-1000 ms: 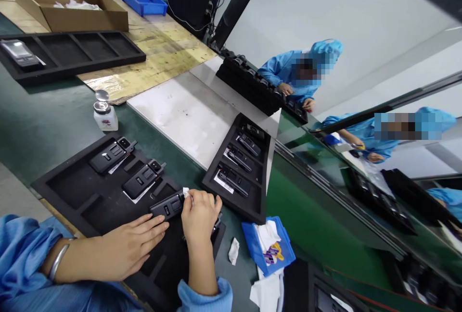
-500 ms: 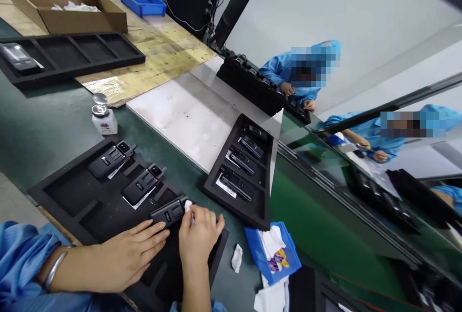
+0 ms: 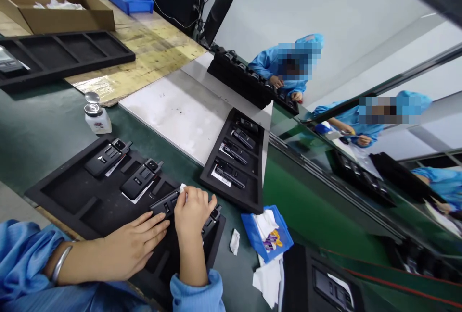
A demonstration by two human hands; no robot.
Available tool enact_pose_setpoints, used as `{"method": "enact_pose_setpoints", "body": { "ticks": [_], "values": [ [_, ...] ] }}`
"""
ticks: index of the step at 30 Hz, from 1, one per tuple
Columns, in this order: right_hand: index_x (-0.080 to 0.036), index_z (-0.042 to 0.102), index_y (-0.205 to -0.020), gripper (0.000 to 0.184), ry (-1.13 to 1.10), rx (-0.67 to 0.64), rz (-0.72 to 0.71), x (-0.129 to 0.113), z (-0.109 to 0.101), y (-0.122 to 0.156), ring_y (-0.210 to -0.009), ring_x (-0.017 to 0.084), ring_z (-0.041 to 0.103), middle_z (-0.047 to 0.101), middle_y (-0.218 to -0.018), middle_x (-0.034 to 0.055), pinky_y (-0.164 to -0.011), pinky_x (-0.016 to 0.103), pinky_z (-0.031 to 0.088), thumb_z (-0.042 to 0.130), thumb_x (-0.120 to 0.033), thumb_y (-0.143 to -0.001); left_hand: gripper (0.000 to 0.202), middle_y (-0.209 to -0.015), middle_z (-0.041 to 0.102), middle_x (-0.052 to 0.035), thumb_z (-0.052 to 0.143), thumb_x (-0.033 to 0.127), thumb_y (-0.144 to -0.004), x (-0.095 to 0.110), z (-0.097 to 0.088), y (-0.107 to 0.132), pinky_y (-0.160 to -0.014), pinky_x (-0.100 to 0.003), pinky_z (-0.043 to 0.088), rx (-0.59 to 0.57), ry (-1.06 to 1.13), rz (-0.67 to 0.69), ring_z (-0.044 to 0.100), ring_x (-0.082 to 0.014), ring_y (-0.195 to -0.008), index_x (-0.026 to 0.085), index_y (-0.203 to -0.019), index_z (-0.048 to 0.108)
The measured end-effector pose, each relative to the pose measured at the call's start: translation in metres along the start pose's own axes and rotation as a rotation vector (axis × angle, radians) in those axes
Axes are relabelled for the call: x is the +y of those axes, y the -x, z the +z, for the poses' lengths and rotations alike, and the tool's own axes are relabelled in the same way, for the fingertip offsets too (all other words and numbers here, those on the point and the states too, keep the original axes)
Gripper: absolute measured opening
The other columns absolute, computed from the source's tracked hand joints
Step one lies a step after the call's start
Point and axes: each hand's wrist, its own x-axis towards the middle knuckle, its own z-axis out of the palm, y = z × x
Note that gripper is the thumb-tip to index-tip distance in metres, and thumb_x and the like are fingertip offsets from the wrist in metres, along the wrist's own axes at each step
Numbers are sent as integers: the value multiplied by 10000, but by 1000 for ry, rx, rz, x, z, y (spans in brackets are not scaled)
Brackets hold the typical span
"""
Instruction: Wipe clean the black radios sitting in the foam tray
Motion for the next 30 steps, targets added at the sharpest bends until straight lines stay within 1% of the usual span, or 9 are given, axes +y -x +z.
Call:
{"method": "enact_pose_setpoints", "body": {
  "ticks": [5,8,12,16,18,21,23,26,30],
  "values": [
    [-188,660,-810,249,59,94,158,24,-10,1,-784,256,543,664,-741,71,-958,475,266,443,-276,-893,552,-1500,466,-132,454,260,-935,1,-1,1,-1191,-446,216,17,10,-5,330,-297,-1436,93,-1460,418],
    [-181,661,-828,236,8,181,182,35,-20,13,-783,255,554,670,-775,78,-901,429,319,476,-313,-893,538,-1489,479,-133,462,266,-933,1,0,1,-1180,-445,230,37,4,-13,351,-300,-1423,93,-1442,443],
    [-184,659,-840,239,-64,196,116,17,-17,18,-788,235,557,666,-783,68,-922,414,323,477,-322,-914,506,-1478,490,-142,458,286,-940,2,2,0,-1164,-455,237,43,-19,-2,375,-319,-1405,85,-1403,491],
    [-198,655,-847,221,-6,48,17,-9,2,7,-878,248,543,686,-858,69,-1017,491,224,450,-253,-908,492,-1462,507,-149,470,290,-934,2,3,1,-1157,-450,244,55,-13,-20,398,-313,-1390,94,-1384,516],
    [-199,654,-858,215,10,18,26,-9,8,5,-899,257,539,690,-870,69,-1024,515,204,451,-256,-903,507,-1458,512,-146,468,291,-933,2,5,2,-1162,-456,241,65,-3,-24,394,-309,-1393,95,-1399,499],
    [-197,662,-850,215,-10,114,130,6,9,10,-849,264,538,678,-799,74,-993,528,227,472,-290,-888,526,-1469,500,-143,464,280,-932,2,8,4,-1175,-462,228,87,11,-20,362,-298,-1416,92,-1424,465],
    [-191,664,-826,224,-26,183,188,20,3,16,-809,266,534,672,-774,87,-946,504,272,481,-306,-883,529,-1482,484,-148,465,273,-932,2,9,5,-1178,-467,229,88,20,-21,339,-300,-1431,84,-1425,458],
    [-174,663,-848,251,-68,231,204,36,-10,24,-781,256,543,672,-799,102,-824,401,362,491,-351,-897,527,-1501,462,-141,467,264,-929,2,6,6,-1183,-472,242,81,59,-33,328,-293,-1440,93,-1427,451],
    [-178,659,-868,285,-159,236,148,36,-25,23,-783,224,570,665,-820,76,-727,313,406,512,-418,-913,525,-1508,463,-98,499,213,-894,-5,-2,17,-1191,-463,263,140,131,-97,388,-249,-1410,155,-1415,468]
  ]
}}
